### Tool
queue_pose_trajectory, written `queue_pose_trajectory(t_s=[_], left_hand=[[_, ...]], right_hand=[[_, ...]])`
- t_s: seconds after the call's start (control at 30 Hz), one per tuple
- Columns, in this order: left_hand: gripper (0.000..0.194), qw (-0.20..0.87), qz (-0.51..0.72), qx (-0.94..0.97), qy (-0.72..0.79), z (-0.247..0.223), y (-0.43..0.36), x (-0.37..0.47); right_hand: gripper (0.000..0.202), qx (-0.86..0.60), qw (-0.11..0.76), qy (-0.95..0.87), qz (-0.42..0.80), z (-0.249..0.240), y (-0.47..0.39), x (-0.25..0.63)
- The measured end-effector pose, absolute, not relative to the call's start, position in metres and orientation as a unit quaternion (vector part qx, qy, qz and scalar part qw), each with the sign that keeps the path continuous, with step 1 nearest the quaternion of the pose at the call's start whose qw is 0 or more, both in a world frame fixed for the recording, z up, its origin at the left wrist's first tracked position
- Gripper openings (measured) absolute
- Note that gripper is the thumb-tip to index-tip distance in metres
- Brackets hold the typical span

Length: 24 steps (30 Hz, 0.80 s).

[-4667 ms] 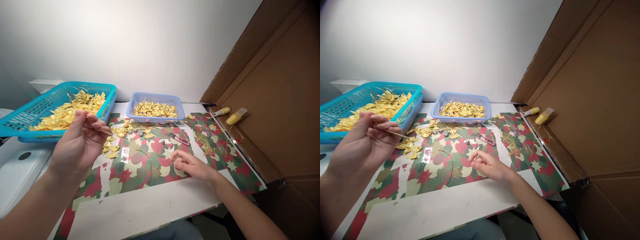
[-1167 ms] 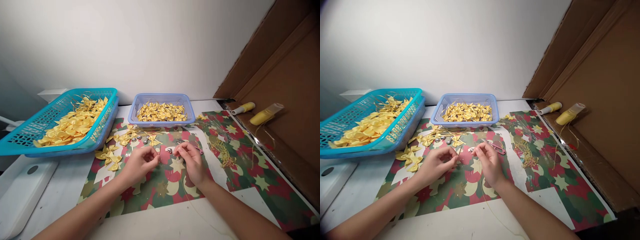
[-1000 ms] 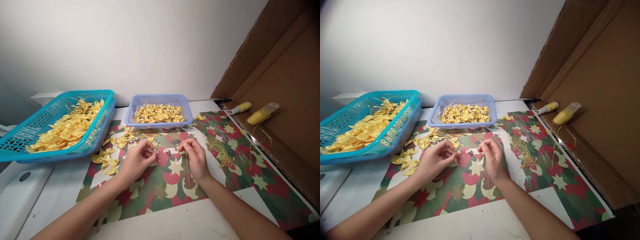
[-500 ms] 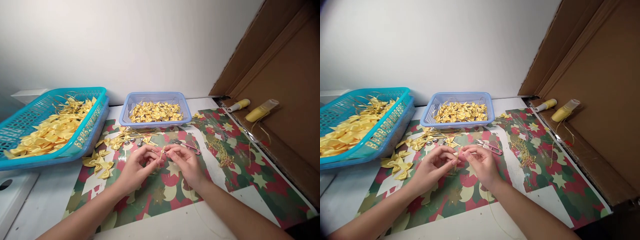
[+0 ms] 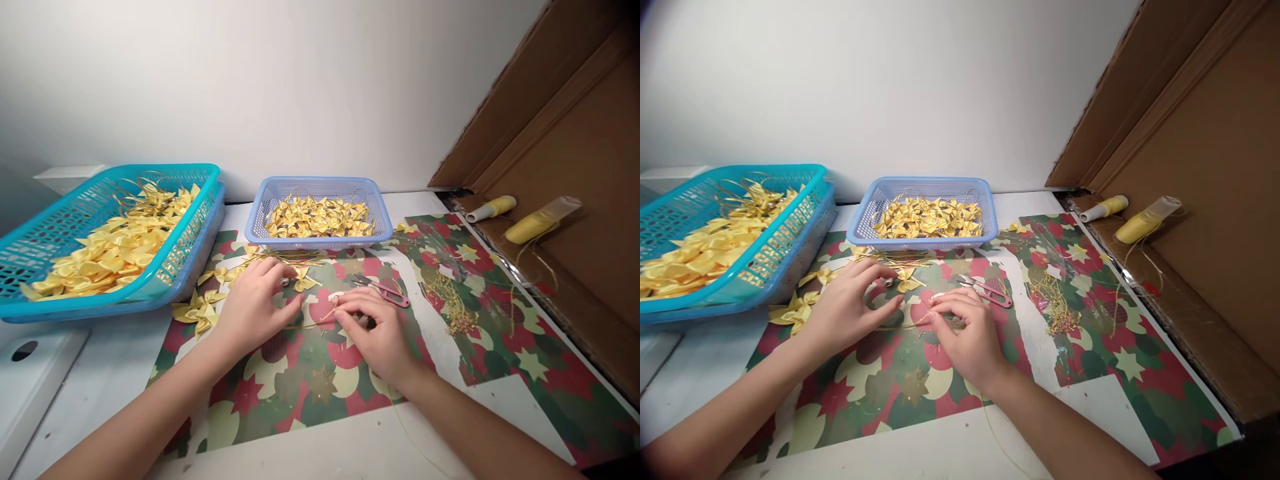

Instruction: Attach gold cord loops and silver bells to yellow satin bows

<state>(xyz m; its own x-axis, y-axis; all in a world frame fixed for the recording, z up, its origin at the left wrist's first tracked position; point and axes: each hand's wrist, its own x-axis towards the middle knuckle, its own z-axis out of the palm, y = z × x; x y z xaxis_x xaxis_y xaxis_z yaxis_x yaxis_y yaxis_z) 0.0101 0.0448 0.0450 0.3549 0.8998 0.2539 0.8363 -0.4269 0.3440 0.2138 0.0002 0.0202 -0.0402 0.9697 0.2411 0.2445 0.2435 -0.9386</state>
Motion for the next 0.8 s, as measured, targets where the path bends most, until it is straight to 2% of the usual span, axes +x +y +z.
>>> queue_pose_trajectory(t_s=[0.1, 0.23, 0.4, 0.5, 0.6, 0.67, 0.8], left_hand=[[0.025, 0.031, 0.149, 0.835, 0.529, 0.04, 0.051, 0.007], [0.022, 0.012, 0.141, 0.846, 0.515, 0.029, 0.053, 0.007], [0.02, 0.102, 0.243, 0.819, 0.509, 0.033, 0.051, 0.006], [0.017, 0.24, 0.341, 0.733, 0.538, 0.042, 0.041, 0.015], [0.023, 0.511, 0.356, 0.593, 0.51, 0.047, 0.028, 0.03], [0.025, 0.645, 0.36, 0.475, 0.478, 0.044, 0.02, 0.039], [0.025, 0.76, 0.357, 0.332, 0.43, 0.034, 0.012, 0.046]], right_hand=[[0.016, -0.512, 0.456, -0.662, 0.303, 0.019, 0.0, 0.213], [0.015, -0.521, 0.45, -0.685, 0.239, 0.02, 0.0, 0.214], [0.011, -0.503, 0.488, -0.672, 0.241, 0.023, -0.002, 0.217], [0.012, -0.475, 0.512, -0.637, 0.325, 0.023, -0.003, 0.218], [0.011, -0.423, 0.534, -0.606, 0.411, 0.023, -0.004, 0.217], [0.011, -0.402, 0.542, -0.592, 0.44, 0.023, -0.004, 0.216], [0.011, -0.42, 0.549, -0.554, 0.464, 0.023, -0.002, 0.215]])
